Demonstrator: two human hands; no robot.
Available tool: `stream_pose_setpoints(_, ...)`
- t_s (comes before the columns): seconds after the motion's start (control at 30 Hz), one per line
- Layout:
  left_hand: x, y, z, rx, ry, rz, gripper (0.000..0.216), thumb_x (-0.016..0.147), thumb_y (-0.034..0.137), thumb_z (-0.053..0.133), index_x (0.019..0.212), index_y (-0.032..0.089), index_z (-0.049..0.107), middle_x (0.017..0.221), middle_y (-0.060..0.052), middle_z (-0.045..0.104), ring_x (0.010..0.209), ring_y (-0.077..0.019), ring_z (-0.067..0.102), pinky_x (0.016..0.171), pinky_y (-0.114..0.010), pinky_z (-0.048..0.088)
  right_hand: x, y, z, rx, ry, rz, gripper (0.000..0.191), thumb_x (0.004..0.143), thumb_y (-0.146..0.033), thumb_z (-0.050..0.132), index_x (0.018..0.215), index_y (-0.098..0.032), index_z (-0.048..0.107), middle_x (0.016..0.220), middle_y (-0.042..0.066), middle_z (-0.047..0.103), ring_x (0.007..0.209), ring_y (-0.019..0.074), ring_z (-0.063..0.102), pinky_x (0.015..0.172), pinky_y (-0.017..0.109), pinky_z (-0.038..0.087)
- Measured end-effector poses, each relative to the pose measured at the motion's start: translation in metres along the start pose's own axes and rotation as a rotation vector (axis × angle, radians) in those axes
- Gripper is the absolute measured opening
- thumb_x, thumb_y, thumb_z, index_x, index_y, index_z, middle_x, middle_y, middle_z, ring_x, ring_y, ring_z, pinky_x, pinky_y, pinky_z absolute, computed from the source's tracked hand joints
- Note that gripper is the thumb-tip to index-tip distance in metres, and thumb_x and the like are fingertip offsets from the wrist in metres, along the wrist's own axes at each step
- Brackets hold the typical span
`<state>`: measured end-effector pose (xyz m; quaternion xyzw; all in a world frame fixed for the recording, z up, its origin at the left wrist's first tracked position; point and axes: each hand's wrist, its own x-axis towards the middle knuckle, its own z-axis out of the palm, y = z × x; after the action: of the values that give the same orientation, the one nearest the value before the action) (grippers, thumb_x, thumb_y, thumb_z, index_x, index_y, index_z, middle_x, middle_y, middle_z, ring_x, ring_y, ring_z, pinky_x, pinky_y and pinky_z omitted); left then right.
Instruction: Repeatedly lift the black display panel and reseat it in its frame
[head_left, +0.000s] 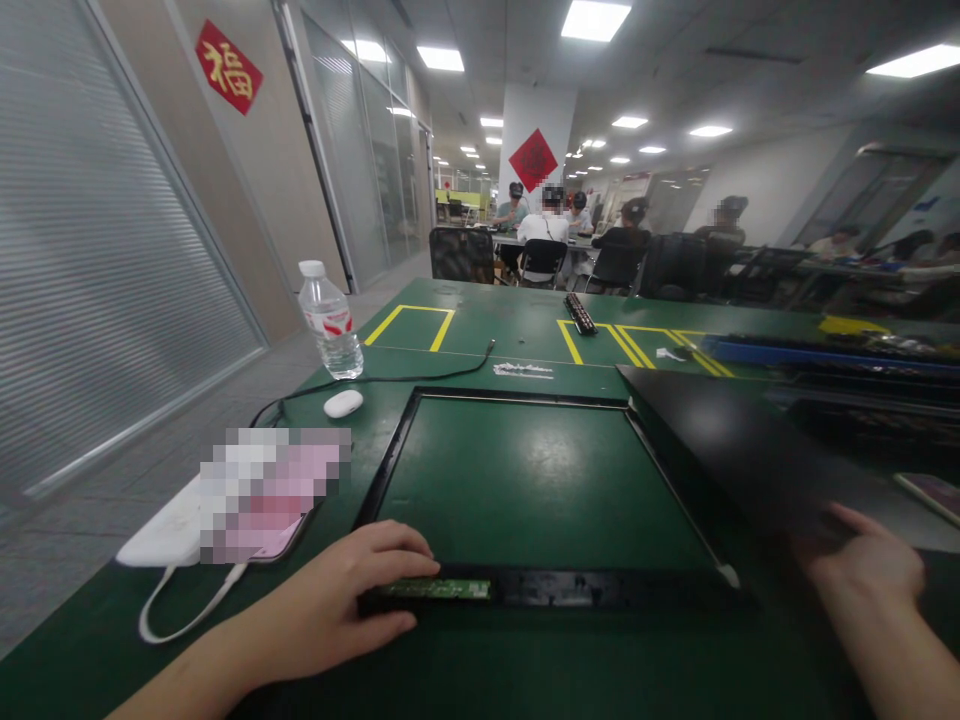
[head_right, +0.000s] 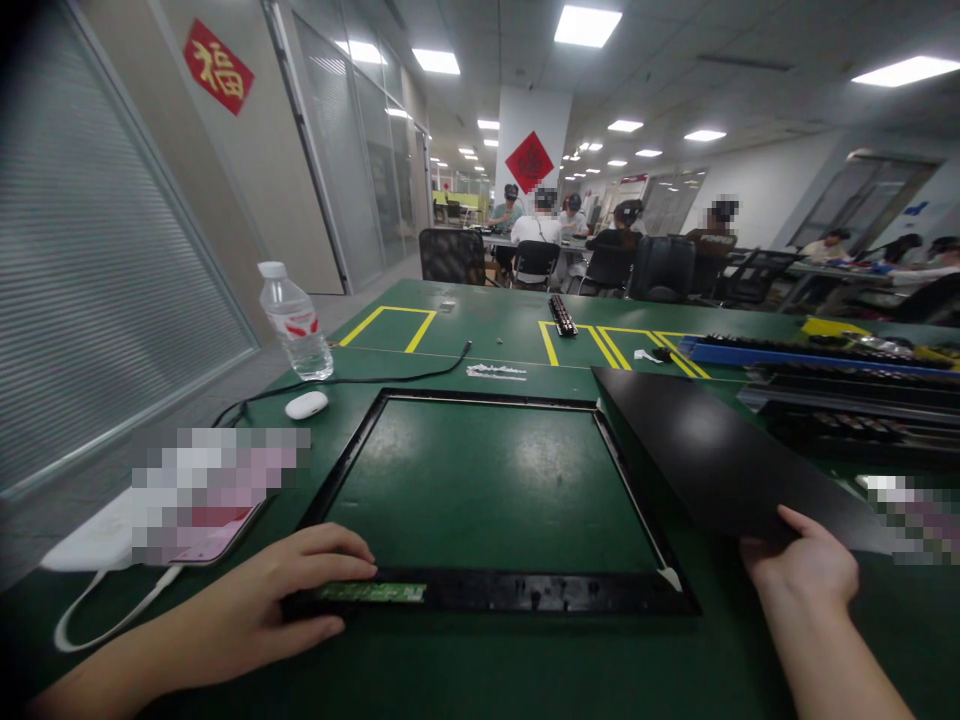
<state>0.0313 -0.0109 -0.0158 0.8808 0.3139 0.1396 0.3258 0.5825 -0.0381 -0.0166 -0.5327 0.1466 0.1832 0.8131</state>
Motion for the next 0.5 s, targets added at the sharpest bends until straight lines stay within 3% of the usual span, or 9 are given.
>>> stream_pose_setpoints(0.17, -0.002, -0.007, 0.003, -0.041, 0.065, 0.016, 0.045, 0.095, 0.024, 0.069, 0.139, 0.035, 0.071, 0.134, -0.007, 0.074, 0.12, -0.0271, 0.072, 0.104, -0.039, 0.059, -0.004, -0.004, -0.002, -0.002, -0.014, -0.033, 0.039, 0.052, 0.01, 0.05, 0.075, -0.017, 0.066, 0.105, 0.007, 0.075, 0.079, 0.0146, 0.071, 0.064, 0.022, 0.065)
stream_pose_setpoints(0.3, -0.004, -0.011, 0.004, -0.057, 0.153, -0.043, 0.039, 0.097, 0.03, 0.068, 0.135, 0.036, 0.074, 0.135, -0.007, 0.076, 0.123, -0.0282, 0.072, 0.107, -0.041, 0.058, -0.012, -0.004, -0.005, -0.052, -0.106, -0.11, 0.035, 0.053, 0.008, 0.054, 0.074, -0.019, 0.065, 0.105, 0.008, 0.076, 0.089, 0.0204, 0.074, 0.081, 0.036, 0.069)
stream_pose_setpoints(0.4, -0.003, -0.009, 0.003, -0.103, 0.224, -0.129, 0.036, 0.097, 0.035, 0.07, 0.133, 0.035, 0.076, 0.137, -0.007, 0.076, 0.128, -0.0304, 0.07, 0.111, -0.045, 0.055, -0.023, -0.003, -0.006, -0.096, -0.138, -0.191, 0.033, 0.052, 0.006, 0.057, 0.072, -0.019, 0.065, 0.105, 0.008, 0.076, 0.086, 0.0204, 0.072, 0.091, 0.043, 0.067)
stream_pose_setpoints(0.5, -0.002, -0.006, 0.001, -0.254, 0.287, -0.196, 0.036, 0.098, 0.041, 0.069, 0.132, 0.032, 0.076, 0.133, -0.008, 0.078, 0.121, -0.0295, 0.073, 0.105, -0.045, 0.059, -0.039, -0.004, -0.005, -0.115, -0.153, -0.202, 0.032, 0.05, 0.004, 0.058, 0.071, -0.018, 0.066, 0.097, 0.008, 0.074, 0.082, 0.021, 0.07, 0.094, 0.047, 0.066)
